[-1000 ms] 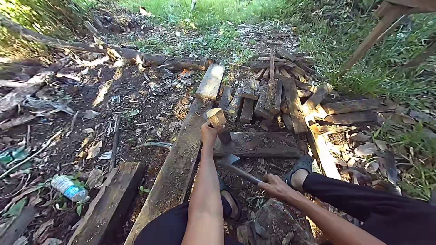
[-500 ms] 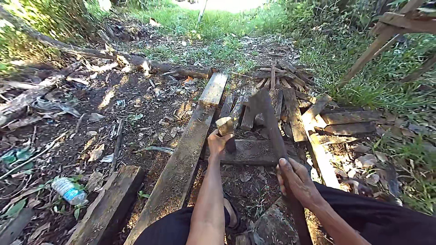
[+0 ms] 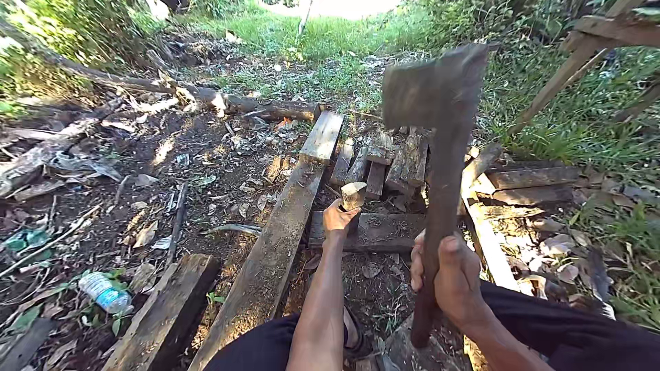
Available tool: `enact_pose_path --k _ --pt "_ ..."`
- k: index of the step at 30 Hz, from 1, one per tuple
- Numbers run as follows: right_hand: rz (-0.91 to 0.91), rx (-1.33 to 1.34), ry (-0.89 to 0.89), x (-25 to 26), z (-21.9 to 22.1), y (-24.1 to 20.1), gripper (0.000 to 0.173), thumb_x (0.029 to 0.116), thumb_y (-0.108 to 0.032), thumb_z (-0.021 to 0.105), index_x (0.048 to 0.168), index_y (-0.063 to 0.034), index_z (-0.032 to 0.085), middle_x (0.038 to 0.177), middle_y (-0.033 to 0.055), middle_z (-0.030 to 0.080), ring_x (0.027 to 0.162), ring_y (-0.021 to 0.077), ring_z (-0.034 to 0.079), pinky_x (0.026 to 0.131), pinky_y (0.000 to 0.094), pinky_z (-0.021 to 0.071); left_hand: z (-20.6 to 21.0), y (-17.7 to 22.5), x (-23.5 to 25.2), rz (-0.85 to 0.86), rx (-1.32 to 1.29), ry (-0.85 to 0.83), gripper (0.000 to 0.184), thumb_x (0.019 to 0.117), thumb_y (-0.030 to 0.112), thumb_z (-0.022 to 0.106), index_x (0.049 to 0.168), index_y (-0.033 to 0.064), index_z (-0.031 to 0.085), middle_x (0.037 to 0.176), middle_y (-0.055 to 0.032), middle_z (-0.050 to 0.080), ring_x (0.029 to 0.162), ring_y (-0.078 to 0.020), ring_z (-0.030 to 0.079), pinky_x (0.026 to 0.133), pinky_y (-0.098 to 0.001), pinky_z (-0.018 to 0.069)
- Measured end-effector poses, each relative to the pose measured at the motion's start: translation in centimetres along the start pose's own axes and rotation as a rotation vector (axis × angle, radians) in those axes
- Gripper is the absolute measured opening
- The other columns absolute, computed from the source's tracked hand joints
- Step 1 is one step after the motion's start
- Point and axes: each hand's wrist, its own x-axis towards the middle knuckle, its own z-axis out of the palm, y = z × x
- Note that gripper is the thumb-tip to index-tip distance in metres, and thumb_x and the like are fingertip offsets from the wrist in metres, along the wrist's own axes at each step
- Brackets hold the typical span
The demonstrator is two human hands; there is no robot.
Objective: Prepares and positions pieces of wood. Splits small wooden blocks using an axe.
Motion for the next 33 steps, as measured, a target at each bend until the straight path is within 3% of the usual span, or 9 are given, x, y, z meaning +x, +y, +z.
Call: enact_pose_path --k 3,5,10,14,20,28,33 --pt "-0.192 -0.007 0.006 1.2 0.3 -0.3 0.064 0.1002 -0.071 0.036 0.101 -0.0114 0.059 0.061 -0.0019 0.058 0.045 0.0136 0.058 0.040 0.0344 0.0549 0.2 -0.4 0.0 0.003 -0.014 0.010 0.054 0.0724 0.052 0.090 0.109 0.0158 0.075 0.099 -0.0102 0.076 0.095 -0.0286 0.074 0.086 -0.0586 0.0583" --pt "-0.162 -0.052 -0.014 1.4 0.0 0.8 0.065 0.0992 -0.073 0.036 0.099 -0.0122 0.059 0.060 -0.0020 0.057 0.045 0.0131 0.057 0.040 0.0336 0.0542 0.2 -0.4 0.0 -0.002 -0.013 0.017 0.053 0.0719 0.052 0.090 0.108 0.0168 0.075 0.098 -0.0095 0.076 0.093 -0.0284 0.074 0.085 -0.0584 0.0586" --pt "0.469 -0.385 -0.116 -0.2 -1.9 8.9 0.070 0.0973 -0.077 0.034 0.097 -0.0111 0.059 0.056 0.0017 0.051 0.040 0.0169 0.050 0.039 0.0370 0.0488 0.3 -0.5 -0.1 0.021 0.008 0.011 0.049 0.0756 0.052 0.087 0.109 0.0179 0.075 0.097 -0.0080 0.077 0.092 -0.0269 0.074 0.084 -0.0574 0.0592" --pt "0.568 -0.291 -0.118 -0.7 -1.9 8.9 0.070 0.0974 -0.077 0.035 0.093 -0.0108 0.057 0.054 0.0029 0.052 0.038 0.0179 0.052 0.037 0.0359 0.0502 0.2 0.0 -0.2 0.009 0.044 -0.053 0.046 0.0800 0.048 0.085 0.111 0.0151 0.074 0.099 -0.0111 0.076 0.094 -0.0295 0.074 0.086 -0.0574 0.0580" --pt "0.571 -0.260 -0.141 -1.1 -2.3 8.5 0.067 0.0993 -0.073 0.036 0.096 -0.0101 0.057 0.054 0.0034 0.051 0.038 0.0176 0.052 0.037 0.0349 0.0501 0.5 -1.0 -0.8 0.032 -0.076 -0.072 0.045 0.0767 0.035 0.088 0.111 0.0119 0.072 0.097 -0.0100 0.075 0.094 -0.0257 0.073 0.087 -0.0547 0.0582" --pt "0.500 -0.241 -0.111 -1.7 -1.6 10.1 0.064 0.1014 -0.070 0.036 0.098 -0.0098 0.058 0.056 0.0023 0.053 0.039 0.0164 0.052 0.038 0.0339 0.0502 0.4 -1.7 -0.7 0.065 -0.031 -0.036 0.043 0.0774 0.040 0.087 0.107 0.0123 0.072 0.096 -0.0087 0.075 0.094 -0.0253 0.072 0.087 -0.0542 0.0581" --pt "0.471 -0.241 -0.110 -1.8 -1.2 4.8 0.074 0.1014 -0.073 0.025 0.108 -0.0075 0.059 0.060 0.0034 0.057 0.041 0.0186 0.056 0.038 0.0355 0.0532 -0.1 -1.1 -1.0 0.025 0.024 -0.068 0.049 0.0800 0.042 0.084 0.116 0.0114 0.072 0.102 -0.0126 0.075 0.101 -0.0294 0.072 0.092 -0.0549 0.0564"
